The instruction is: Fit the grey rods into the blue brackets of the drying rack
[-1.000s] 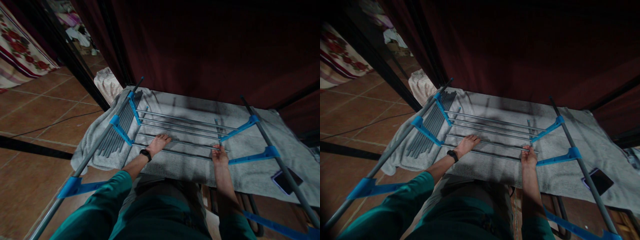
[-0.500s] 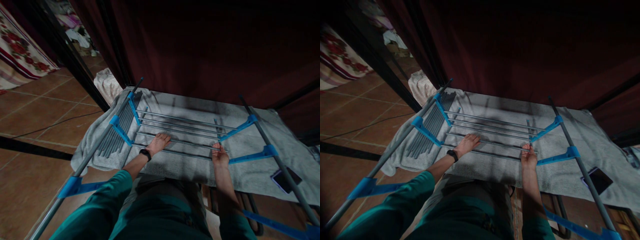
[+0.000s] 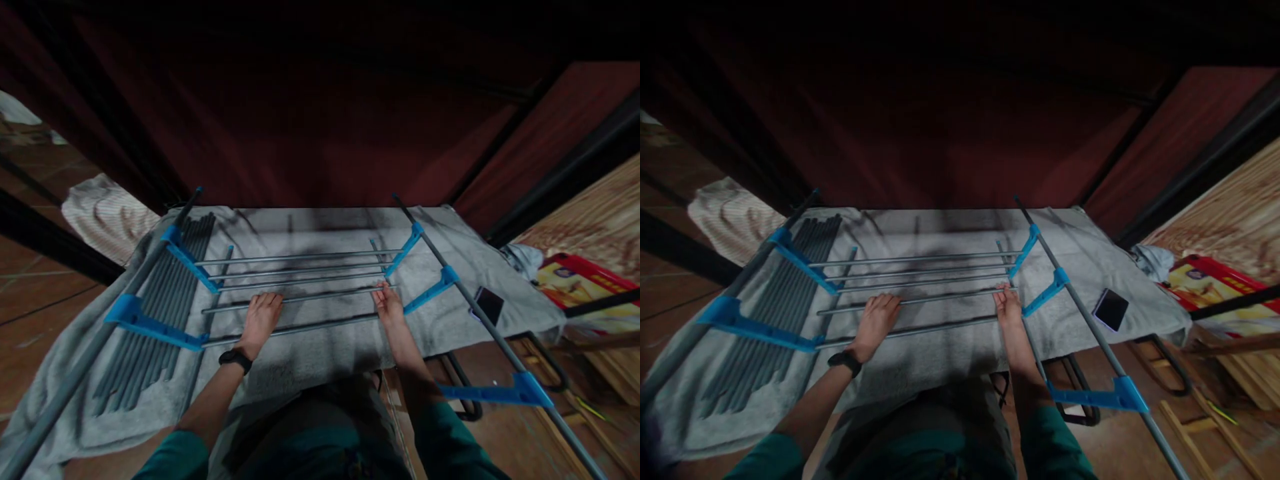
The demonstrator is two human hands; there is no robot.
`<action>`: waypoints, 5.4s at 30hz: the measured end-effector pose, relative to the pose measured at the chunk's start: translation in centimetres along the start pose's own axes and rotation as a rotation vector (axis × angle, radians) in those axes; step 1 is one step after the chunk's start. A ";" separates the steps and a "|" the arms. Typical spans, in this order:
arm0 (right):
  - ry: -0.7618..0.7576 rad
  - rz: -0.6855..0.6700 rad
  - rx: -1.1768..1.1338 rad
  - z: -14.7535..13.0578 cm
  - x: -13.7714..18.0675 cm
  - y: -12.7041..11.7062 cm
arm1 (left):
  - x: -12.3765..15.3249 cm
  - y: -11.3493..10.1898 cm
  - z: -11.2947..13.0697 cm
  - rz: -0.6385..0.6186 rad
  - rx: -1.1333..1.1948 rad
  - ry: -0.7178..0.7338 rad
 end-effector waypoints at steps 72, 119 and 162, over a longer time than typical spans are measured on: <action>-0.180 -0.248 -0.022 -9.2 2.7 11.2 | 2.3 -2.8 -1.4 0.394 0.163 -0.208; -0.183 -0.252 -0.030 -11.1 -0.4 11.3 | -5.9 -11.9 1.1 0.609 -0.072 -0.078; -0.871 -0.665 0.895 -1.7 10.6 20.0 | -11.8 -13.2 -2.1 0.286 -0.099 0.008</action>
Point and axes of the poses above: each hand's wrist, its own x-axis away from the middle knuckle, its own y-axis out of the palm, z = x × y, the point moved 2 cm from there along -x, towards the middle knuckle, and after that the axes turned 8 degrees about y, right-handed, at the moved point
